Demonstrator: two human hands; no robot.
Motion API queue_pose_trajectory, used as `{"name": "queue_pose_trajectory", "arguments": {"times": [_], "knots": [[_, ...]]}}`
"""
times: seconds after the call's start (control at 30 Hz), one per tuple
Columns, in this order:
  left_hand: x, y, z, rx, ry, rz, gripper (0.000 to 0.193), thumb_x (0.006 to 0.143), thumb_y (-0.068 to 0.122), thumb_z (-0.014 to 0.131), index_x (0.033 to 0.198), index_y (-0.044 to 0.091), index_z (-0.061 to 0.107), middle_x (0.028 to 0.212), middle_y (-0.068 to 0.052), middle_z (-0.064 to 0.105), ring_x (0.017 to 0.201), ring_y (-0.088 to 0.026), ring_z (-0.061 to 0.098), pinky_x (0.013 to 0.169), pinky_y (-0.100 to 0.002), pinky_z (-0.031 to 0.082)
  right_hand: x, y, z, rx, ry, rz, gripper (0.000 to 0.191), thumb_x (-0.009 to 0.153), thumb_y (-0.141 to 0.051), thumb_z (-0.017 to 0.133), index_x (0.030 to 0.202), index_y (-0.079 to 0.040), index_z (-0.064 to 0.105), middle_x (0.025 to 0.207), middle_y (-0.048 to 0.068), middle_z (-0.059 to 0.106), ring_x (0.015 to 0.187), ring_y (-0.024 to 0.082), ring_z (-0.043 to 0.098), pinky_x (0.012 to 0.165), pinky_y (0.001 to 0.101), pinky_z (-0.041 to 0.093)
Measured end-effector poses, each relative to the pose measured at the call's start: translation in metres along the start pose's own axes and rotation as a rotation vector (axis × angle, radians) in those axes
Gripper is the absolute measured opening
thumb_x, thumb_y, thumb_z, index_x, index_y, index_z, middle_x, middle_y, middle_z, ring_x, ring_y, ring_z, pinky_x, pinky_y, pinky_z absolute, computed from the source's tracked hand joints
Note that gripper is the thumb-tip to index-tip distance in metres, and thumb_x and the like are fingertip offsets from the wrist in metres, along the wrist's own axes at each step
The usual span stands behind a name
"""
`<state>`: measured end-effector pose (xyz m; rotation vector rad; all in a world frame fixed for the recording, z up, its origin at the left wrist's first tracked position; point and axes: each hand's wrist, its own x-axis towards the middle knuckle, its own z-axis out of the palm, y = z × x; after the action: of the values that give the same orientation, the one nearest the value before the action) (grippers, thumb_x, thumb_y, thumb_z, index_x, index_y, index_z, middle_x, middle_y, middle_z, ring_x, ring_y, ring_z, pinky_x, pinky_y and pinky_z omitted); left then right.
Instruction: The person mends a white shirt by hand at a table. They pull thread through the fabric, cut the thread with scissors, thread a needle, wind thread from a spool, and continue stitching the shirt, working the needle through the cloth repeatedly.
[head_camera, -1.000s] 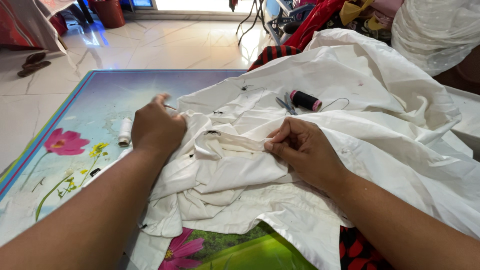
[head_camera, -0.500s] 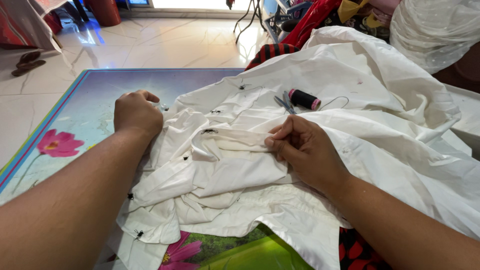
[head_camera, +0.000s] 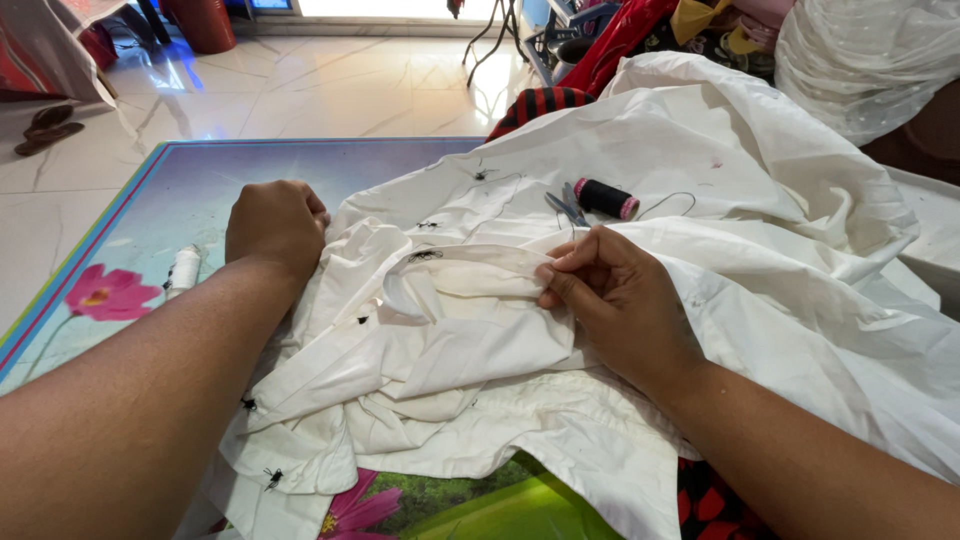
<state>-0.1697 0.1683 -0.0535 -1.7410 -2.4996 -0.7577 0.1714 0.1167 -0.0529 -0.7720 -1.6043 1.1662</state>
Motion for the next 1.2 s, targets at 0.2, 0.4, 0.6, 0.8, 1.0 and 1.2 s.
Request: {"name": "queue_pose_trajectory", "arguments": {"times": [0.2,0.4,0.6,0.8,1.0,1.2], "knots": [[-0.002,0.001,-0.006,0.103,0.064,0.099,0.015,0.094,0.015,0.070,0.104,0.020,0.081,0.100,-0.012,0.076,0.093,-0.032,0.072,0.084,-0.044,0.057,-0.001,-0.008,0.006,-0.013,0.016,-0.016,0.010,0.096,0.003,0.066,0.092,-0.002,0.058,0.104,0.006,0.066,0.088,0.009,0.068,0.083,0.0251,0.060],[-0.027,0.043,-0.028,-0.370,0.248,0.310,0.022,0.089,0.009,0.077,0.110,0.014,0.074,0.089,-0.007,0.078,0.077,-0.022,0.077,0.076,-0.034,0.060,-0.012,-0.023,0.014,-0.336,0.091,-0.186,0.011,0.091,0.003,0.071,0.087,0.002,0.061,0.104,0.007,0.067,0.093,0.010,0.073,0.081,0.0239,0.062],[-0.074,0.125,-0.042,-0.688,0.121,0.603,0.026,0.085,0.008,0.078,0.103,0.009,0.059,0.083,-0.008,0.078,0.078,-0.019,0.080,0.070,-0.031,0.062,-0.016,-0.034,0.016,-0.561,0.101,-0.314,0.014,0.088,0.003,0.077,0.086,0.002,0.063,0.102,0.007,0.067,0.087,0.012,0.071,0.074,0.0243,0.061],[-0.139,0.134,-0.044,-0.782,0.035,0.444,0.024,0.086,0.010,0.078,0.098,0.008,0.058,0.083,-0.008,0.076,0.074,-0.019,0.080,0.063,-0.034,0.061,-0.019,-0.035,0.013,-0.609,0.096,-0.421,0.012,0.086,0.008,0.073,0.090,0.002,0.063,0.104,0.006,0.067,0.089,0.013,0.073,0.076,0.0243,0.061],[-0.158,0.130,-0.033,-0.891,0.107,0.408,0.024,0.089,0.012,0.079,0.096,0.006,0.056,0.080,-0.009,0.076,0.077,-0.018,0.081,0.065,-0.029,0.062,-0.019,-0.035,0.013,-0.688,0.123,-0.455,0.011,0.084,0.006,0.075,0.090,0.001,0.067,0.103,0.006,0.069,0.087,0.016,0.072,0.073,0.0272,0.058],[-0.163,0.126,-0.027,-0.955,0.120,0.464,0.022,0.091,0.007,0.075,0.097,0.004,0.055,0.086,-0.007,0.077,0.084,-0.018,0.082,0.071,-0.028,0.064,-0.018,-0.036,0.011,-0.681,0.096,-0.492,0.012,0.085,0.005,0.076,0.089,0.000,0.065,0.101,0.006,0.068,0.088,0.016,0.072,0.074,0.0270,0.058]]}}
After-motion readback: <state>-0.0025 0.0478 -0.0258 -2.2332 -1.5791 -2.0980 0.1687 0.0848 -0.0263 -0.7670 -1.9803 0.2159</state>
